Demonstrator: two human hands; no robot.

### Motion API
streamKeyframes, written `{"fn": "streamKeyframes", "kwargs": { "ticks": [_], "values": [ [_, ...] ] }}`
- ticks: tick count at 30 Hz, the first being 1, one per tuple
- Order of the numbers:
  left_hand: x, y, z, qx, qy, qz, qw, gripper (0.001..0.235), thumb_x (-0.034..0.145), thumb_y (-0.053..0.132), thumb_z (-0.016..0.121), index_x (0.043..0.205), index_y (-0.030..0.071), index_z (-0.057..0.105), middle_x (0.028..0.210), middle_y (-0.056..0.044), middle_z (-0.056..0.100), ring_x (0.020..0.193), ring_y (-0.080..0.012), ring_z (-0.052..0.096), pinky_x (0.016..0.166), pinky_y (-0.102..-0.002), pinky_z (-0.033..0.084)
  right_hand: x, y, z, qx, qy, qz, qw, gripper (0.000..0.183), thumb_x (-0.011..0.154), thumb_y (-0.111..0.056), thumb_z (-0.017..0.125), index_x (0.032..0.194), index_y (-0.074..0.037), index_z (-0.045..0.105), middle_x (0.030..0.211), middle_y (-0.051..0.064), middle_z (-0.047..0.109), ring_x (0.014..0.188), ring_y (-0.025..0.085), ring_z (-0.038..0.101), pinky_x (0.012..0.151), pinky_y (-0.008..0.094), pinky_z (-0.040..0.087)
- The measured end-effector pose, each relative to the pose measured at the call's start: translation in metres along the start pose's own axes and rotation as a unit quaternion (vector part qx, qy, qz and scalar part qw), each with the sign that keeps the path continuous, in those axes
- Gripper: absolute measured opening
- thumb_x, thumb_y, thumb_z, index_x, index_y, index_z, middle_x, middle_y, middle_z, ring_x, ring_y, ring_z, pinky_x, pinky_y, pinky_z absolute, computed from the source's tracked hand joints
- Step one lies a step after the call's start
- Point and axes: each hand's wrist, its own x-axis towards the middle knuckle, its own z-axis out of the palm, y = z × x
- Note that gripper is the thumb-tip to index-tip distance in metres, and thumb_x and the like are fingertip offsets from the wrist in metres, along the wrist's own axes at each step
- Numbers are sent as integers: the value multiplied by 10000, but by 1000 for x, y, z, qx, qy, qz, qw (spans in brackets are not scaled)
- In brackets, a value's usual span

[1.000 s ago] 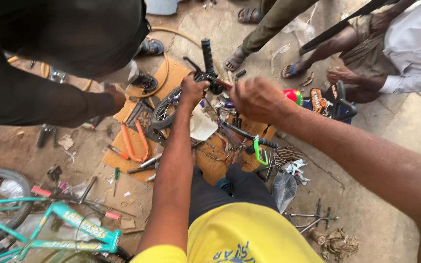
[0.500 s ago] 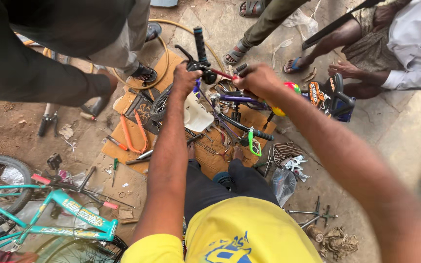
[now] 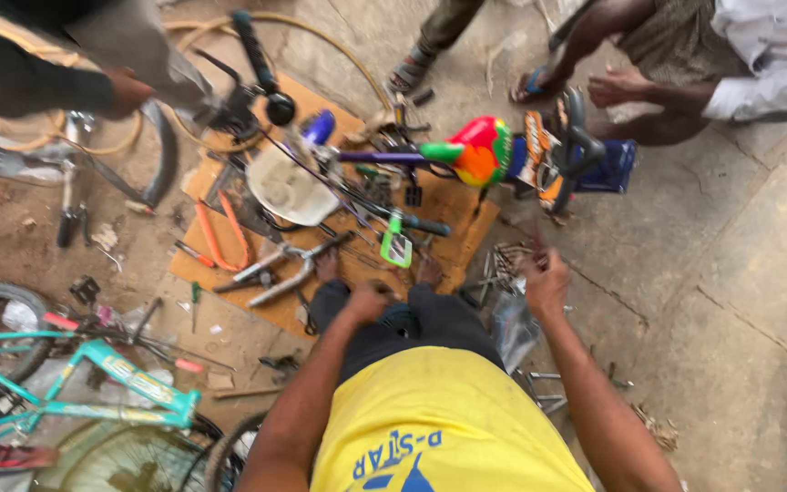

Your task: The person sits on the ground and uses a screwdriver to adjust a green plastic part attached to the bicycle handlebars. They then pick up a chrome bicycle hub from a plastic bag and inspect it.

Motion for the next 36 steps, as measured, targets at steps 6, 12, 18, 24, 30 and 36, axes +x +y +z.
{"fn": "streamKeyframes", "kwargs": {
  "ticks": [6, 12, 18, 24, 30, 36],
  "values": [
    [58, 85, 113, 334, 230, 265, 875, 129, 982, 257, 706, 967, 136, 663, 927, -96, 685, 868, -285, 664, 680, -428, 521, 104, -19, -71, 21, 155, -91, 984, 556, 941, -468, 834, 1283, -51, 697, 1022, 146, 658, 896, 232, 639, 728, 433, 534],
    [115, 121, 90, -602, 237, -123, 752, 214, 974, 286, 704, 948, 106, 593, 813, -4, 592, 716, -178, 580, 600, -375, 495, 165, -59, -83, 105, 37, -88, 990, 502, 872, -289, 842, 1302, -93, 672, 1013, 121, 691, 823, 242, 665, 676, 420, 603],
    [149, 117, 78, -620, 380, -13, 686, 195, 964, 213, 720, 1008, 51, 620, 848, -35, 628, 736, -182, 609, 644, -399, 514, 189, -51, -77, 25, 78, -144, 986, 460, 861, -151, 853, 1277, -52, 684, 991, 157, 746, 840, 310, 724, 795, 439, 554],
    [120, 82, 33, -388, 411, -111, 817, 248, 900, 209, 759, 938, -13, 656, 845, -104, 719, 718, -225, 695, 658, -396, 582, 224, -51, -70, -34, 77, -238, 968, 386, 827, -59, 788, 1210, -50, 741, 1044, 177, 751, 909, 341, 733, 841, 429, 567],
    [47, 88, -105, -50, 499, -163, 849, 371, 910, 331, 702, 1073, 1, 658, 970, -221, 724, 894, -388, 708, 794, -512, 551, 233, -68, -60, -17, 62, -191, 979, 375, 883, -109, 792, 1242, -33, 717, 1028, 203, 742, 907, 353, 730, 850, 440, 556],
    [22, 124, -211, 136, 519, -151, 830, 423, 935, 389, 693, 1187, 50, 660, 1125, -222, 713, 1052, -425, 679, 929, -537, 522, 248, -78, -34, -32, 52, -155, 986, 403, 877, -173, 818, 1245, -49, 709, 960, 201, 745, 904, 380, 722, 873, 472, 538]
  ]
}}
